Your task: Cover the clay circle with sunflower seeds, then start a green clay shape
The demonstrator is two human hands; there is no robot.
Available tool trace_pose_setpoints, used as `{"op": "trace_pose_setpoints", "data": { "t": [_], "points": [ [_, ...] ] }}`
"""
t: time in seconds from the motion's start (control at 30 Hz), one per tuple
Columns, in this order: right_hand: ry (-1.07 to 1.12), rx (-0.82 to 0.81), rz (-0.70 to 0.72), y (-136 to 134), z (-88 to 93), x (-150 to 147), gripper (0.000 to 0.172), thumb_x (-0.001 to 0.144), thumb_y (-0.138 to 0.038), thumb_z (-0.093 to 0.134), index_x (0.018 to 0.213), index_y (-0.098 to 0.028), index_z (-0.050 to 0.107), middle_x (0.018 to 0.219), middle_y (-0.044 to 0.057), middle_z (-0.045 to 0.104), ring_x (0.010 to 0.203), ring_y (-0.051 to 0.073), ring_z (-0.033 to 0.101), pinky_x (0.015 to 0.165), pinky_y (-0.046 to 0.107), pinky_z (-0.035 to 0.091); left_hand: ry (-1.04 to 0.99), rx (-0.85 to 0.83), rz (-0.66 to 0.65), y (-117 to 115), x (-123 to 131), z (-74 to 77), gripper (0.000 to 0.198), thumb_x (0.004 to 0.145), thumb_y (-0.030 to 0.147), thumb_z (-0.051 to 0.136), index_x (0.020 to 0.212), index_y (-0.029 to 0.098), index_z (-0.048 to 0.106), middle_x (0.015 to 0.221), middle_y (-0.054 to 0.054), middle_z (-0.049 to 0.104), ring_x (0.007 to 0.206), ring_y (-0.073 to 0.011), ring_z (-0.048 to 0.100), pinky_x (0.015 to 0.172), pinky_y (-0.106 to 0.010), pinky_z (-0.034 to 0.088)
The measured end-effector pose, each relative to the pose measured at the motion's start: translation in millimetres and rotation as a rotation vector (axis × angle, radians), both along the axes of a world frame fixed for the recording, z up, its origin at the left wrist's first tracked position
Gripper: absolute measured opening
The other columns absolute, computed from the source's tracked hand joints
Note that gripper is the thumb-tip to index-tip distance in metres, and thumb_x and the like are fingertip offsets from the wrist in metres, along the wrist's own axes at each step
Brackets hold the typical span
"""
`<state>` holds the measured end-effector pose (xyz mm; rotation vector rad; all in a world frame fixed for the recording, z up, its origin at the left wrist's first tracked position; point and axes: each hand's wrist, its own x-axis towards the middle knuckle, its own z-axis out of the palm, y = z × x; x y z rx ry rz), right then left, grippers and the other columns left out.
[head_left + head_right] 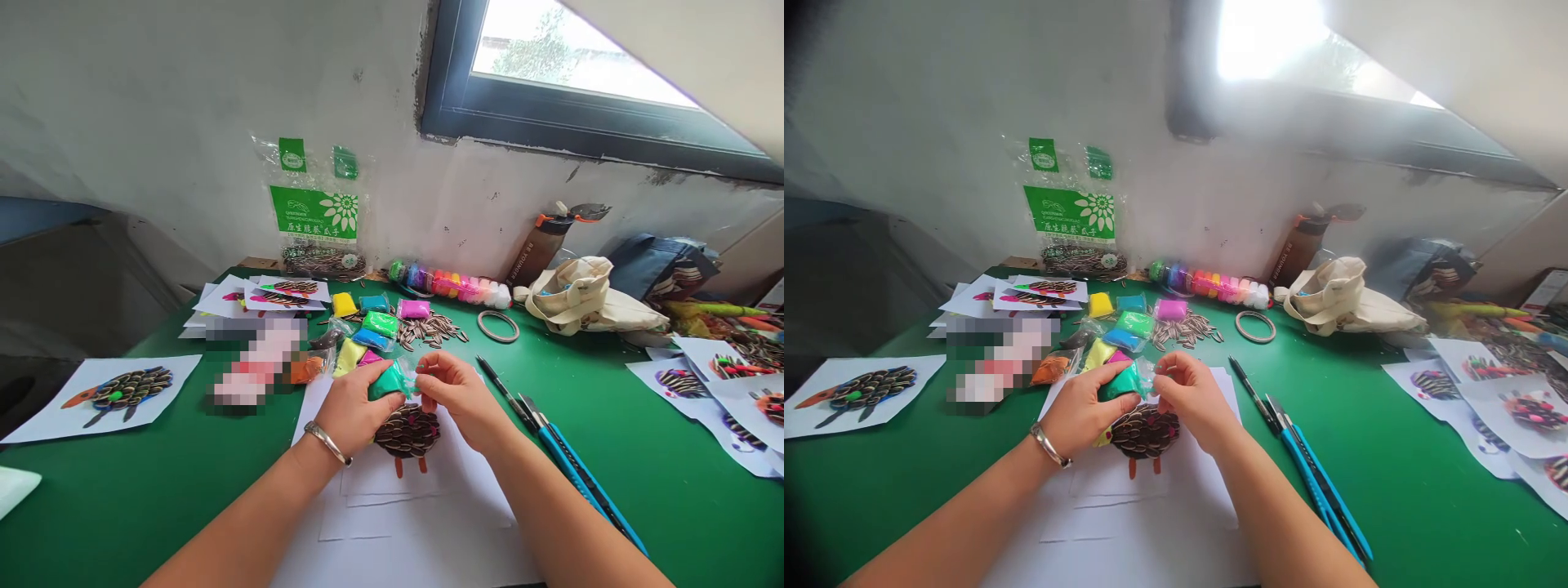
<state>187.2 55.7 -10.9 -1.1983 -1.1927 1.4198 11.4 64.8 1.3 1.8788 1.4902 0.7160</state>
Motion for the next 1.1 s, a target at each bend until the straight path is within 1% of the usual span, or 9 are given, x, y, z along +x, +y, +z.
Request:
{"op": "trace_pose_setpoints", "data": {
  "t": [0.07,0.17,0.33,0.4,0.53,0.63,0.77,0.93,1.1],
  "points": [
    [-0.01,0.01,0.004,1.1,-0.4,2.1,0.021,0.077,-0.034,0.066,0.091,-0.02,0.06,0.065,-0.004,0.058,0.055,0.01,0.053,0.059,0.026,0.041,0.001,0.007,0.001,0.6,-0.1,-1.1,0.045,0.071,0.032,0.066,0.116,0.022,0.065,0.111,-0.002,0.07,0.102,-0.0228,0.064,0.089,-0.03,0.049],
    [-0.014,0.018,0.061,1.9,-0.7,3.5,0.024,0.077,-0.038,0.066,0.09,-0.018,0.062,0.067,-0.002,0.059,0.057,0.011,0.054,0.061,0.027,0.042,0.0,0.012,0.006,1.7,-1.2,-2.7,0.045,0.072,0.032,0.066,0.115,0.024,0.065,0.11,-0.001,0.071,0.102,-0.0228,0.064,0.087,-0.029,0.05],
    [0.038,-0.011,0.109,2.7,-1.5,1.5,0.031,0.068,-0.036,0.075,0.092,-0.02,0.062,0.078,-0.002,0.061,0.059,0.011,0.057,0.061,0.028,0.046,0.021,0.021,0.012,2.6,-2.8,-4.4,0.045,0.072,0.032,0.066,0.116,0.024,0.065,0.112,-0.002,0.07,0.103,-0.0233,0.064,0.089,-0.03,0.05],
    [0.035,-0.016,0.108,3.6,-2.1,1.6,0.03,0.067,-0.036,0.076,0.089,-0.02,0.063,0.081,-0.001,0.061,0.059,0.01,0.056,0.06,0.027,0.046,0.028,0.017,0.01,2.8,-2.5,-4.7,0.046,0.072,0.031,0.066,0.117,0.022,0.065,0.114,-0.003,0.069,0.106,-0.0237,0.063,0.091,-0.03,0.049],
    [-0.06,0.028,0.097,5.8,-3.9,5.5,0.019,0.072,-0.033,0.071,0.079,-0.017,0.063,0.07,-0.002,0.059,0.055,0.01,0.054,0.057,0.026,0.043,0.047,0.0,0.009,3.7,-1.5,-5.5,0.048,0.073,0.031,0.066,0.119,0.02,0.064,0.117,-0.005,0.068,0.108,-0.0246,0.062,0.094,-0.032,0.047],
    [-0.135,0.052,0.075,7.5,-6.1,9.6,0.018,0.077,-0.034,0.066,0.076,-0.016,0.062,0.064,-0.002,0.06,0.053,0.01,0.054,0.055,0.025,0.042,0.063,0.015,0.023,5.0,-2.2,-7.4,0.048,0.075,0.034,0.065,0.121,0.019,0.063,0.117,-0.006,0.068,0.109,-0.0253,0.062,0.093,-0.033,0.048],
    [-0.069,0.004,-0.011,9.5,-8.4,12.6,0.024,0.079,-0.04,0.064,0.076,-0.016,0.061,0.064,-0.001,0.062,0.048,0.009,0.053,0.049,0.024,0.04,0.116,0.103,0.04,8.1,-5.2,-12.2,0.049,0.079,0.037,0.062,0.124,0.019,0.059,0.123,-0.008,0.064,0.114,-0.0251,0.059,0.095,-0.034,0.046],
    [0.081,-0.081,-0.07,9.6,-6.5,13.4,0.029,0.075,-0.044,0.067,0.075,-0.015,0.061,0.06,-0.002,0.058,0.042,0.006,0.046,0.042,0.02,0.03,0.194,0.22,0.007,15.3,-9.4,-24.0,0.046,0.083,0.034,0.058,0.127,0.018,0.056,0.124,-0.009,0.063,0.115,-0.0249,0.058,0.097,-0.036,0.045],
    [0.081,-0.069,-0.069,10.2,-7.1,13.9,0.025,0.072,-0.038,0.071,0.075,-0.014,0.063,0.063,0.0,0.06,0.049,0.008,0.051,0.048,0.021,0.036,0.184,0.349,-0.031,19.6,-12.1,-35.5,0.048,0.08,0.03,0.063,0.126,0.016,0.056,0.121,-0.012,0.065,0.113,-0.0275,0.058,0.098,-0.042,0.045]
  ]
}}
